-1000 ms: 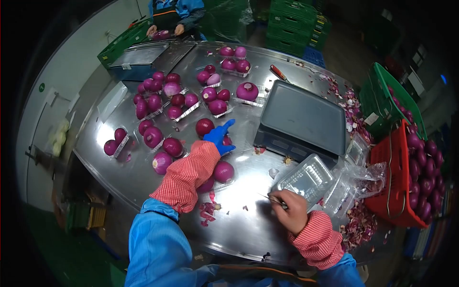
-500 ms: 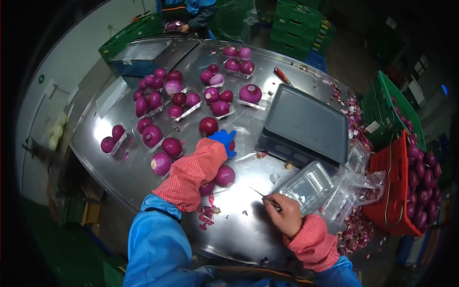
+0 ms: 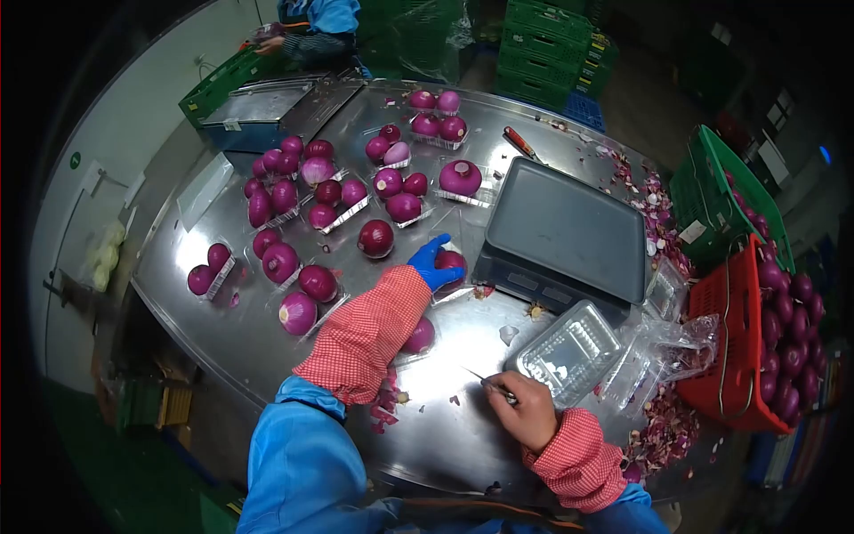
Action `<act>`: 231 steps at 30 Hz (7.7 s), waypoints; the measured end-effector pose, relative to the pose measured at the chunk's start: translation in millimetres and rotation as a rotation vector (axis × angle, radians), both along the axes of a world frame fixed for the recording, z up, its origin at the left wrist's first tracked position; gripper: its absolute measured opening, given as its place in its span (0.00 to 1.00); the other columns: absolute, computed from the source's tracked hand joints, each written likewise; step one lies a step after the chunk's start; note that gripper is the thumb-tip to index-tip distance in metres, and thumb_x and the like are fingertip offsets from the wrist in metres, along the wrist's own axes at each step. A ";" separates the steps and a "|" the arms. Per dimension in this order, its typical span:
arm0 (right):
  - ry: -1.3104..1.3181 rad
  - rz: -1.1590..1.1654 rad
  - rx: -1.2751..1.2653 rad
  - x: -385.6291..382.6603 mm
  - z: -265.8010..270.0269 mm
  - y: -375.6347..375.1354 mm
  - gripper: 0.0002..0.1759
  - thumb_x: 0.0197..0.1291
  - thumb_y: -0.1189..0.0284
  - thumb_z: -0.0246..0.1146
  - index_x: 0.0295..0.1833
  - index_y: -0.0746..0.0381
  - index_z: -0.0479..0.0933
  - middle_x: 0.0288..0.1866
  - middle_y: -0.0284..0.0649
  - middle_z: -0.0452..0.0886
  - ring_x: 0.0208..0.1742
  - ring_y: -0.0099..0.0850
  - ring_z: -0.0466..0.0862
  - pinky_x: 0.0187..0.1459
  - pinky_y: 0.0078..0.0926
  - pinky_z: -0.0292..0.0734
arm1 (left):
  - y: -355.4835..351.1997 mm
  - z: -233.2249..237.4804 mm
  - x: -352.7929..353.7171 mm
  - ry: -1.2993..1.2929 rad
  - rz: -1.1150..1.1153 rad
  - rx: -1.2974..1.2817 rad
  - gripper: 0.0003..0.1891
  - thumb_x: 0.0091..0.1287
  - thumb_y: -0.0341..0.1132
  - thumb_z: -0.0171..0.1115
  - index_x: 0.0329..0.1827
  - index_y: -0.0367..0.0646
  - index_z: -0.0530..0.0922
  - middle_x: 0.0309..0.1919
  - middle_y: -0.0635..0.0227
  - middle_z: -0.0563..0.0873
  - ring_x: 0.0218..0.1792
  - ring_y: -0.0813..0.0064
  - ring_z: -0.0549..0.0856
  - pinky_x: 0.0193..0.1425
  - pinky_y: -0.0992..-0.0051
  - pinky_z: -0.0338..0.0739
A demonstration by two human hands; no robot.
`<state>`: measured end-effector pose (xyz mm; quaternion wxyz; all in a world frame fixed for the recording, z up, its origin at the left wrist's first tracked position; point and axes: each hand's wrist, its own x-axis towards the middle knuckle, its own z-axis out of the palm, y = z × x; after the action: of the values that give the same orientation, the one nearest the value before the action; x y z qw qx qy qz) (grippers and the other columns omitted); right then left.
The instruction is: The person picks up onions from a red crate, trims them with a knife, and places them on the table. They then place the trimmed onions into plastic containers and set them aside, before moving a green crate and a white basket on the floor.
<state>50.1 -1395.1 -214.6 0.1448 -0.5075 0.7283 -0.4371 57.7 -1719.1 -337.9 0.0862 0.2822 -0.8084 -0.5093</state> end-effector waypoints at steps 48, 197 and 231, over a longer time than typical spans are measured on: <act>-0.666 -0.226 0.410 -74.2 -49.7 -165.1 0.17 0.67 0.72 0.59 0.56 0.71 0.69 0.23 0.43 0.82 0.13 0.24 0.73 0.13 0.23 0.63 | -34.1 27.4 35.1 -0.011 -0.011 -0.196 0.46 0.68 0.58 0.58 0.80 0.40 0.50 0.73 0.43 0.66 0.72 0.47 0.68 0.76 0.62 0.62; -0.114 -0.581 -0.183 -65.4 68.8 431.6 0.22 0.61 0.61 0.67 0.57 0.61 0.76 0.47 0.48 0.82 0.47 0.47 0.84 0.45 0.39 0.79 | 565.5 162.1 -25.9 0.283 -0.707 0.465 0.50 0.47 0.31 0.81 0.73 0.40 0.59 0.60 0.60 0.76 0.60 0.68 0.78 0.68 0.66 0.73; -0.252 -1.050 0.046 -56.9 -16.7 511.7 0.12 0.63 0.64 0.63 0.44 0.63 0.81 0.35 0.48 0.83 0.36 0.48 0.83 0.37 0.40 0.76 | 615.9 269.9 -362.9 0.757 -0.821 -0.564 0.37 0.56 0.40 0.74 0.70 0.46 0.69 0.53 0.50 0.79 0.55 0.50 0.80 0.62 0.58 0.75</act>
<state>-6.8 -883.3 -231.3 0.0042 -0.0154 0.8704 -0.4920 -305.2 -1103.1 -68.0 0.2353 -0.2851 -0.8677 -0.3325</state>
